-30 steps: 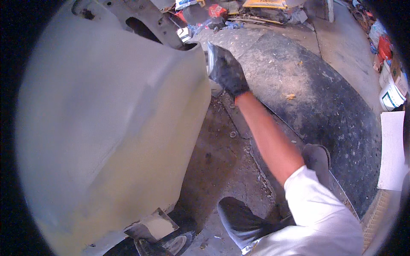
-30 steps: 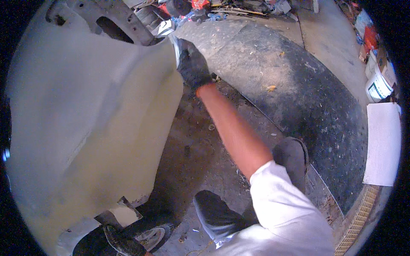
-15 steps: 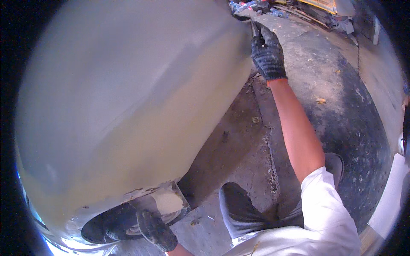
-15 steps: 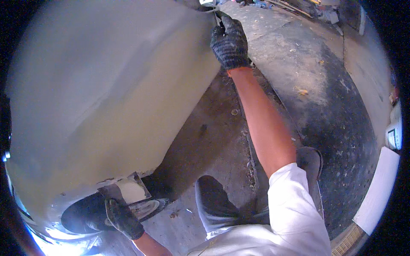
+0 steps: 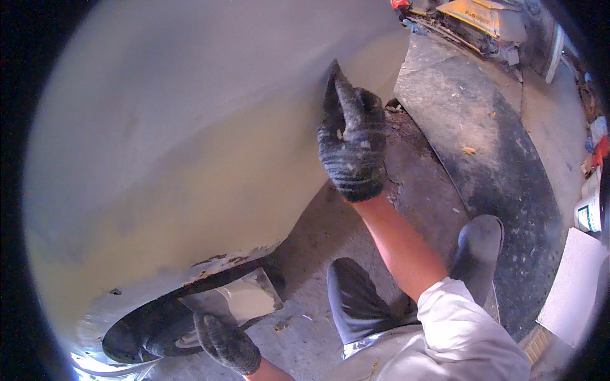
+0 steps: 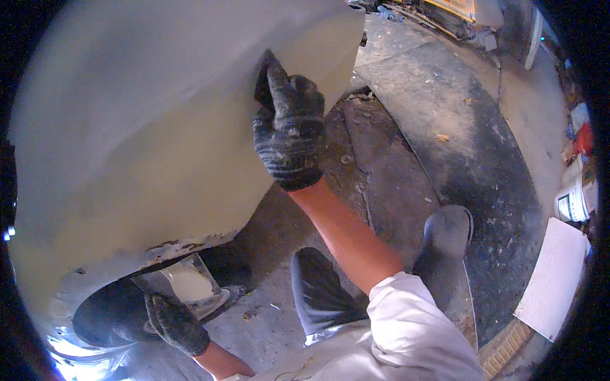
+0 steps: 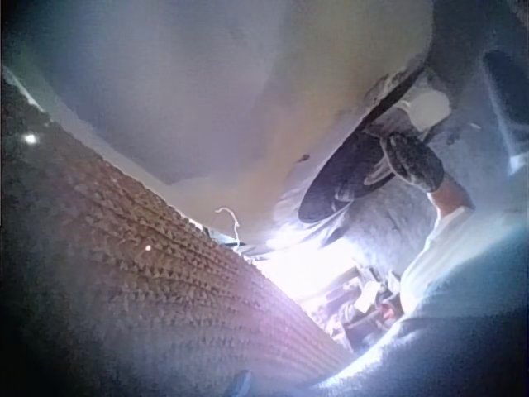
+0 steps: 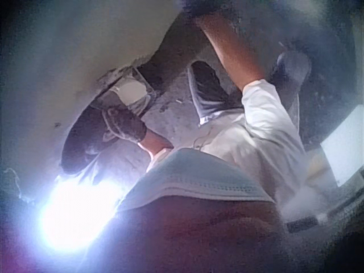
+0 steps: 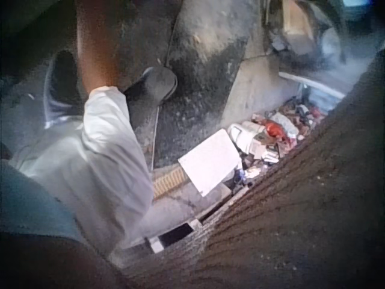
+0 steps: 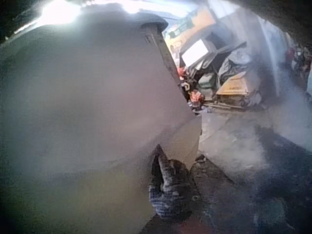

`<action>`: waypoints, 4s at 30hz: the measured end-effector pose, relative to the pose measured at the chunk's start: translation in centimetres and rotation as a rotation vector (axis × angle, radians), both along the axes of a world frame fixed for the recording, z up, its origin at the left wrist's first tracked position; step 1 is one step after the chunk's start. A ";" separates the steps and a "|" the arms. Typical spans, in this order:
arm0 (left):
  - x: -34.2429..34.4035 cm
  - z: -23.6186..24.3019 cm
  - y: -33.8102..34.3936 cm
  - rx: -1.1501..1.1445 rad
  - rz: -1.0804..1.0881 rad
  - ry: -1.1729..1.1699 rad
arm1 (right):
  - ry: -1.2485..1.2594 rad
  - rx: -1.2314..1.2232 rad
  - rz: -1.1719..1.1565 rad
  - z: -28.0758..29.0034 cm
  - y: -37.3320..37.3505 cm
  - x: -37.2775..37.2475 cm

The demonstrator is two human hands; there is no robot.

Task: The person applies body filler to the front fender of a white car using a putty knife. They spread the filler over a damaged area near the wheel arch and smooth it with repeated strokes.

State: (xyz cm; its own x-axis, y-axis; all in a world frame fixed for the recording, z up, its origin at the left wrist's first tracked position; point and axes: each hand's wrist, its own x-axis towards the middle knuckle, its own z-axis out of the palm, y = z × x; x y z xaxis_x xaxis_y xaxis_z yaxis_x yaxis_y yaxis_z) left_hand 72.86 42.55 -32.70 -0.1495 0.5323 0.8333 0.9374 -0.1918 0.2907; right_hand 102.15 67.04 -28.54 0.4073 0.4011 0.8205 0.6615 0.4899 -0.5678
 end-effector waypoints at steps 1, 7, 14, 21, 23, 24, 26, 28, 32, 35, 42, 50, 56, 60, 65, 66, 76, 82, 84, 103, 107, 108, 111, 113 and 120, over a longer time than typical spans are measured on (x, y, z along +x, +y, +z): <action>-0.2 0.0 -0.1 0.001 0.046 0.059 | -0.017 0.010 -0.023 0.1 -0.4 -0.9; -2.0 -0.6 -1.0 0.051 -0.100 -0.779 | -0.014 -0.035 0.026 -0.8 -2.9 -6.3; -3.5 -1.6 -1.3 0.084 -0.056 -0.936 | 0.003 -0.068 0.038 -1.8 -5.1 -11.3; -6.6 -0.6 -1.4 -0.127 0.171 0.162 | 0.008 -0.127 0.176 -2.2 -7.7 -14.2; -6.7 -0.9 -1.5 -0.038 -0.015 -0.238 | 0.037 -0.121 0.231 -2.5 -8.3 -14.7; -6.5 -1.2 -1.6 0.062 -0.194 -0.598 | 0.022 -0.143 0.287 -2.6 -8.7 -15.0; -6.0 -1.3 -1.9 0.124 -0.258 -0.685 | 0.028 -0.149 0.318 -3.0 -9.5 -15.7; -5.4 -0.9 -2.1 0.047 -0.033 -0.134 | 0.015 -0.146 0.337 -3.3 -10.2 -16.3; -3.7 0.7 -1.9 0.011 0.038 -0.164 | -0.080 -0.082 0.519 -4.0 -11.5 -15.7; -1.2 1.1 -0.8 -0.006 -0.249 -0.996 | -0.137 -0.309 0.831 -4.7 -12.3 -11.9; 4.5 0.5 4.0 -0.405 -0.505 -1.013 | -0.137 -0.304 0.723 -4.7 -12.7 -0.2; 7.2 -0.1 6.7 -0.294 -0.435 -0.586 | -0.805 0.099 0.516 -4.9 -11.5 5.7; 8.4 0.7 7.1 -0.066 -0.256 0.307 | -0.165 -0.349 0.558 -5.3 -2.7 14.9; 8.4 1.1 5.8 -0.109 -0.055 0.626 | 0.445 -0.457 0.425 -5.4 7.1 22.3; 8.3 0.3 3.7 -0.224 -0.172 0.076 | 0.334 -0.130 0.432 -5.3 17.9 25.3; 7.9 0.4 3.7 -0.219 -0.126 0.134 | 0.447 -0.018 0.602 -4.9 19.8 25.0; 8.2 1.2 2.5 -0.234 -0.032 -0.236 | 0.303 -0.090 0.347 -2.9 19.5 23.6; 9.2 1.3 2.3 -0.272 0.036 -0.149 | 0.272 0.106 0.194 -3.1 15.8 21.1; 8.6 0.9 2.8 -0.216 -0.046 -0.291 | 0.150 0.128 0.049 -3.2 13.8 19.2; 0.6 2.0 -0.8 -0.087 0.065 0.404 | 0.042 -0.039 0.069 0.3 -1.3 -0.6; -0.6 1.2 -1.2 -0.084 0.105 0.228 | 0.042 -0.011 0.112 0.0 -3.2 -4.4; -0.8 1.0 -1.5 -0.103 0.154 0.218 | 0.019 0.017 0.089 -0.1 -3.8 -5.3; -1.7 0.0 -2.1 -0.073 0.082 -0.031 | -0.001 -0.014 0.138 -1.2 -5.3 -7.4; -2.3 -0.5 -2.4 -0.073 -0.040 -0.214 | -0.025 0.038 0.121 -1.9 -5.9 -8.9; -3.5 -0.9 -3.0 -0.065 -0.066 -0.295 | -0.082 -0.081 0.265 -3.1 -8.2 -12.6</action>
State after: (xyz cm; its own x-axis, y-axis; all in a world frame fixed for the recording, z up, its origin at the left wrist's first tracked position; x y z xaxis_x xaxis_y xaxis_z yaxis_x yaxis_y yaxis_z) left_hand 69.33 39.55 -33.60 -0.3429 0.5998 0.7230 0.7972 -0.2213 0.5617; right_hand 89.51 58.83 -31.67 0.2136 0.5500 0.8074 0.5615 0.6072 -0.5622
